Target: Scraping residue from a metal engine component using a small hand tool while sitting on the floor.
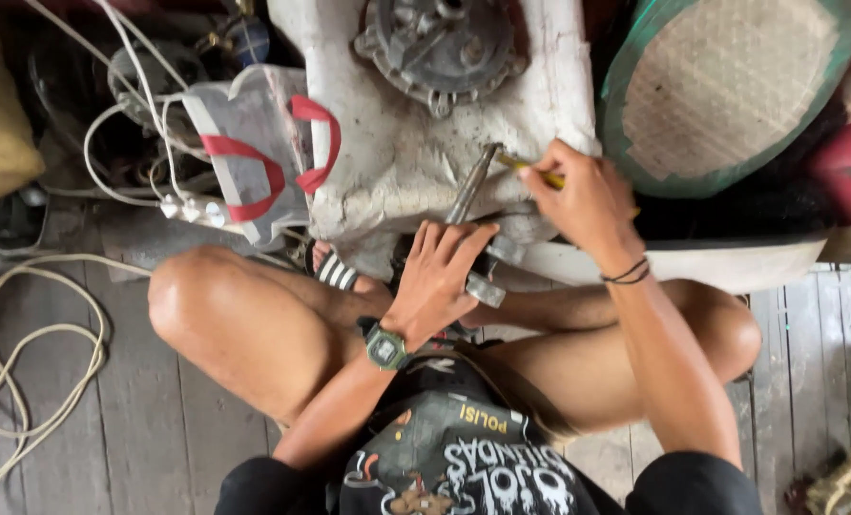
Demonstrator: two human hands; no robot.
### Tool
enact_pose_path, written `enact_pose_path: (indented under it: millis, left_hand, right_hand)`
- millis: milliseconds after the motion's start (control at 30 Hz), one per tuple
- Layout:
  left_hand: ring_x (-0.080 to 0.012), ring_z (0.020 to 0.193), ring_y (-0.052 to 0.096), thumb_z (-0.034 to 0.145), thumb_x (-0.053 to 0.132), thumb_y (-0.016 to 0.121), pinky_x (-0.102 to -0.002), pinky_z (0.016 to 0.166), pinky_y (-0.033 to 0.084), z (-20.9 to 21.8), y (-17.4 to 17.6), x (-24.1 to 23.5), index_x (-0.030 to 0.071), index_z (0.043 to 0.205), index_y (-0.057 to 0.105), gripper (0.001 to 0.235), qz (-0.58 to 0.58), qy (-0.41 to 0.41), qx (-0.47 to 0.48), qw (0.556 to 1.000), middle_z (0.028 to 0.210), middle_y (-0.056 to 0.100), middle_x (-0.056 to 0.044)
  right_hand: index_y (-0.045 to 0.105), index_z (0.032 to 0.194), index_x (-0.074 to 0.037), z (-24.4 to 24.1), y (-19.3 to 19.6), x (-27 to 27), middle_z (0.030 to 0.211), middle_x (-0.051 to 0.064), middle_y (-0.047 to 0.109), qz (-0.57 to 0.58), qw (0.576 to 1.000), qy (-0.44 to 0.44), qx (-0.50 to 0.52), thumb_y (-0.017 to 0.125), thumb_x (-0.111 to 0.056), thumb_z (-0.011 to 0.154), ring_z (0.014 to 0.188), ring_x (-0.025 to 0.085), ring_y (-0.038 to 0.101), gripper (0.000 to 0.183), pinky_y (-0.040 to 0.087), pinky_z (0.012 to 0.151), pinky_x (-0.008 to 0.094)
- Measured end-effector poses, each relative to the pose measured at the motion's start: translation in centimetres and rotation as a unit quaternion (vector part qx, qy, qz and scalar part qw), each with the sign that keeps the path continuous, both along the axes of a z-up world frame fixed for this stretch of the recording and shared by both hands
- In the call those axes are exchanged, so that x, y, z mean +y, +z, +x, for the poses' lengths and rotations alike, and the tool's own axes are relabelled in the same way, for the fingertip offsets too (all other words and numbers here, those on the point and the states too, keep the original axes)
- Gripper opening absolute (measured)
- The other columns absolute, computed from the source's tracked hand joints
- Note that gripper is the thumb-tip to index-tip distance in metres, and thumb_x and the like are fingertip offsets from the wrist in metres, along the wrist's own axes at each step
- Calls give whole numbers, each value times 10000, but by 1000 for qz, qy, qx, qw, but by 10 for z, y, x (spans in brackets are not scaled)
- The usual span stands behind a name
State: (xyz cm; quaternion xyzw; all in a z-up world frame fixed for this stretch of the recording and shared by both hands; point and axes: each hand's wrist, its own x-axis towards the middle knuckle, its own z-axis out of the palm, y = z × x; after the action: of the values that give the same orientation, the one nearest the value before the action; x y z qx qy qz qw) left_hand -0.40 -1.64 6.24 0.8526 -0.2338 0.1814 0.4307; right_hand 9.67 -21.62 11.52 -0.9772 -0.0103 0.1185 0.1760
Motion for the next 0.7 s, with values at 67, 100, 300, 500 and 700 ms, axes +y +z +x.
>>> enact_pose_path:
  millis: [67, 100, 300, 500, 700]
  left_hand:
    - [-318, 901, 445, 732, -44, 668, -462, 951, 425, -10, -9, 0, 71, 1460, 529, 750, -23, -8, 12, 1000, 1088, 509, -135]
    - [-315, 909, 451, 749, -6, 710, -466, 950, 428, -5, -13, 0, 66, 1446, 542, 721, -43, -3, 10, 999, 1091, 517, -131]
    - [-206, 890, 533, 859, -16, 721, -443, 861, 471, -6, -18, 5, 17, 1354, 565, 520, -355, 40, 129, 925, 1028, 608, -158]
    - [-248, 1153, 598, 877, 10, 743, -533, 1033, 448, 1, -38, 8, 22, 1338, 560, 497, -417, 113, 177, 884, 1245, 649, -181]
    - [-290, 1209, 619, 893, -7, 741, -562, 1058, 436, -3, -33, 8, 15, 1341, 550, 487, -411, 109, 194, 884, 1287, 646, -194]
  right_hand:
    - [671, 1012, -212, -9, -6, -9, 995, 29, 782, -16, 1000, -3, -2, 662, -400, 969, 1008, 387, 713, 193, 561, 797, 571]
    - [661, 1007, -223, -1, -7, -12, 990, 29, 781, -29, 999, 8, -18, 667, -419, 967, 1006, 388, 714, 200, 561, 790, 573]
    - [667, 1178, -228, -13, 6, 28, 764, 48, 727, 123, 972, 145, -138, 635, -201, 1022, 697, 342, 697, 161, 532, 638, 475]
    - [659, 982, -142, -34, 5, 46, 829, 141, 749, 117, 959, 208, -153, 674, -150, 981, 781, 402, 722, 17, 564, 631, 519]
    - [653, 981, -140, -42, 9, 47, 833, 109, 745, 61, 960, 224, -158, 680, -164, 982, 787, 340, 737, 36, 601, 649, 458]
